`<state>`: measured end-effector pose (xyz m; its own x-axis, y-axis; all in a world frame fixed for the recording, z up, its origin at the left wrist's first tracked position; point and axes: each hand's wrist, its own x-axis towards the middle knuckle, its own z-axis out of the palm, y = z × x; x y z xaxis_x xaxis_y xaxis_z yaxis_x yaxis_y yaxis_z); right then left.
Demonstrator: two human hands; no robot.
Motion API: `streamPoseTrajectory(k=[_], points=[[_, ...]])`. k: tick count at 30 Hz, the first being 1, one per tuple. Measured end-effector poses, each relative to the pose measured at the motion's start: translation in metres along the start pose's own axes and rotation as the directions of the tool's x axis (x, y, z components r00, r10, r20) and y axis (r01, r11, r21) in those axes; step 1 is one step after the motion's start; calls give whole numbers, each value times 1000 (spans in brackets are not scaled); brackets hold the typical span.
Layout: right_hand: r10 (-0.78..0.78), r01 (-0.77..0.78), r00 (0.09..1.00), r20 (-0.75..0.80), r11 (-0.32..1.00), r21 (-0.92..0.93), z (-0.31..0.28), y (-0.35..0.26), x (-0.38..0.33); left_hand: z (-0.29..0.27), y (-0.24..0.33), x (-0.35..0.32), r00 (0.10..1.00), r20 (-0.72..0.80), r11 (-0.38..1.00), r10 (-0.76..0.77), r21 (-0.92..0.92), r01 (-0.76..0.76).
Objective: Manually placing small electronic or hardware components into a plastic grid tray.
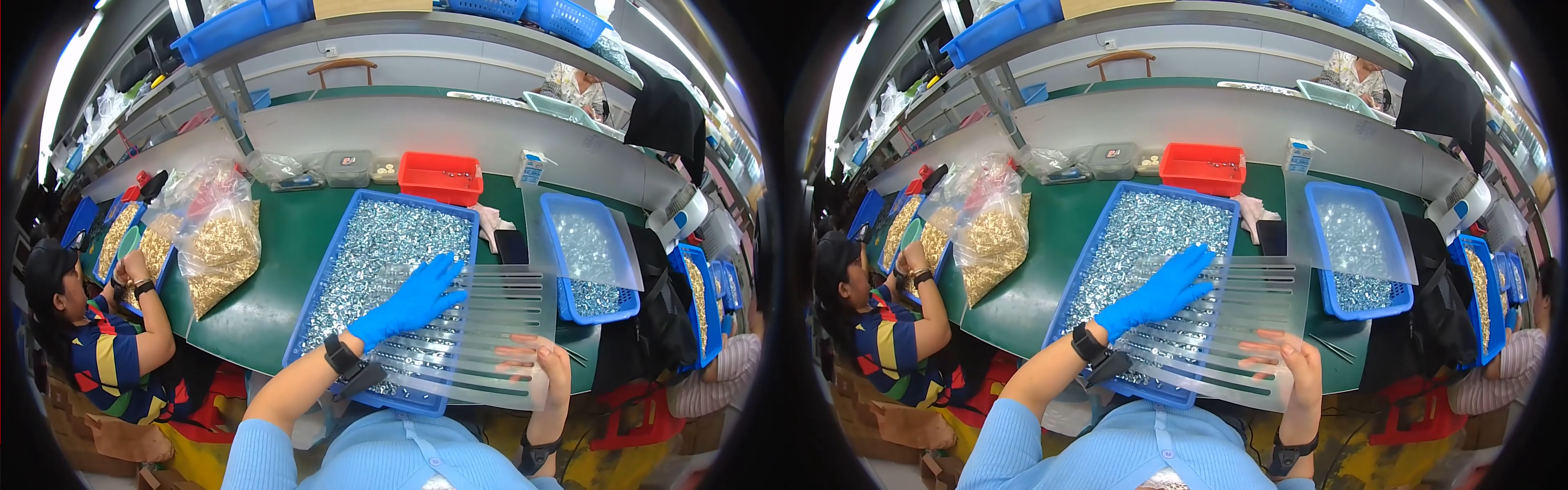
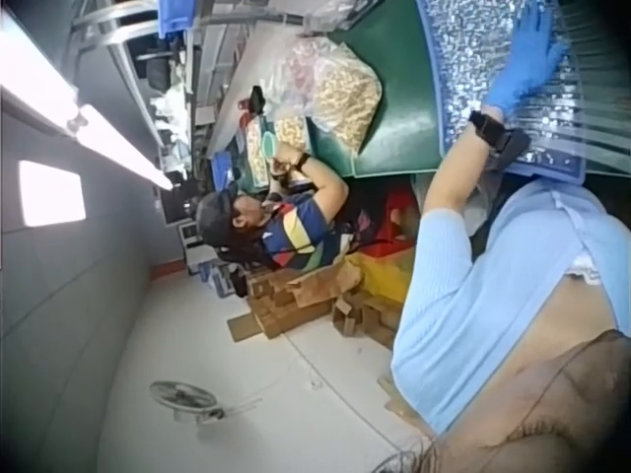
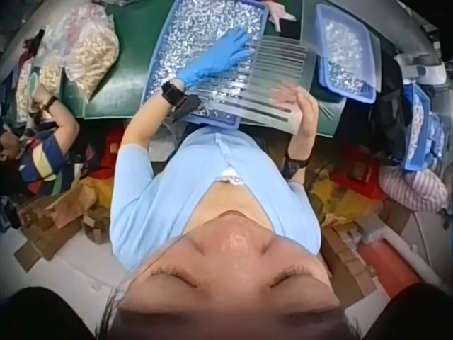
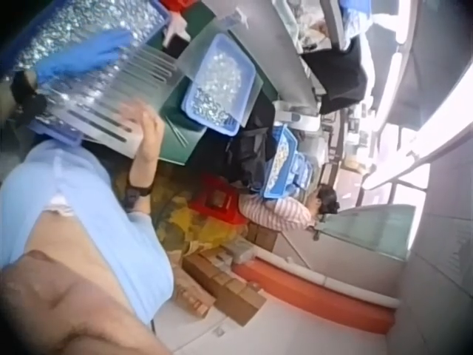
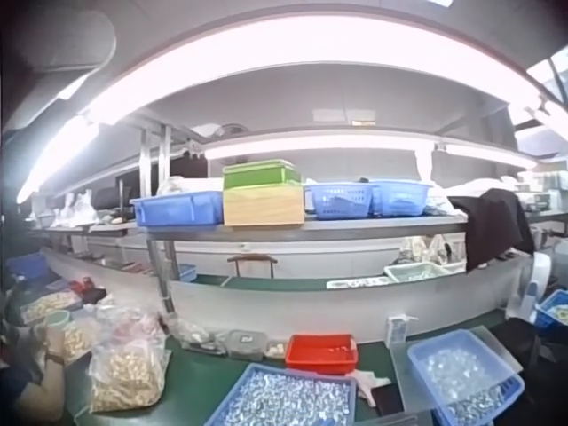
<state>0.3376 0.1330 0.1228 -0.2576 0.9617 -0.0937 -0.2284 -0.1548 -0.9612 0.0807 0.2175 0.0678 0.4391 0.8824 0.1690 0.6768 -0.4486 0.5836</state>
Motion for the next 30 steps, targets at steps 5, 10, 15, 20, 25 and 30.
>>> streamPoseTrajectory(k=[5,10,15,20,25,30], points=[[-3,3,1000,0,1000,-24,1,-2,1,-3,42,-31,992,-54,990,110,99,-104],[3,-4,1000,-22,999,-42,-3,-3,0,-30,21,-67,995,79,997,-58,-52,63],[-3,3,1000,17,1000,-23,2,-3,-2,-6,-55,-63,897,-439,995,-50,60,84],[22,-22,1000,14,1000,-8,2,-2,-2,-13,-58,-51,922,-338,980,-190,-8,199],[5,-5,1000,2,999,-34,0,-5,0,-12,-48,-55,925,-346,987,-157,-72,141],[2,-1,1000,21,1000,-25,0,-6,1,-23,-51,-64,872,-329,932,-363,-106,347]])
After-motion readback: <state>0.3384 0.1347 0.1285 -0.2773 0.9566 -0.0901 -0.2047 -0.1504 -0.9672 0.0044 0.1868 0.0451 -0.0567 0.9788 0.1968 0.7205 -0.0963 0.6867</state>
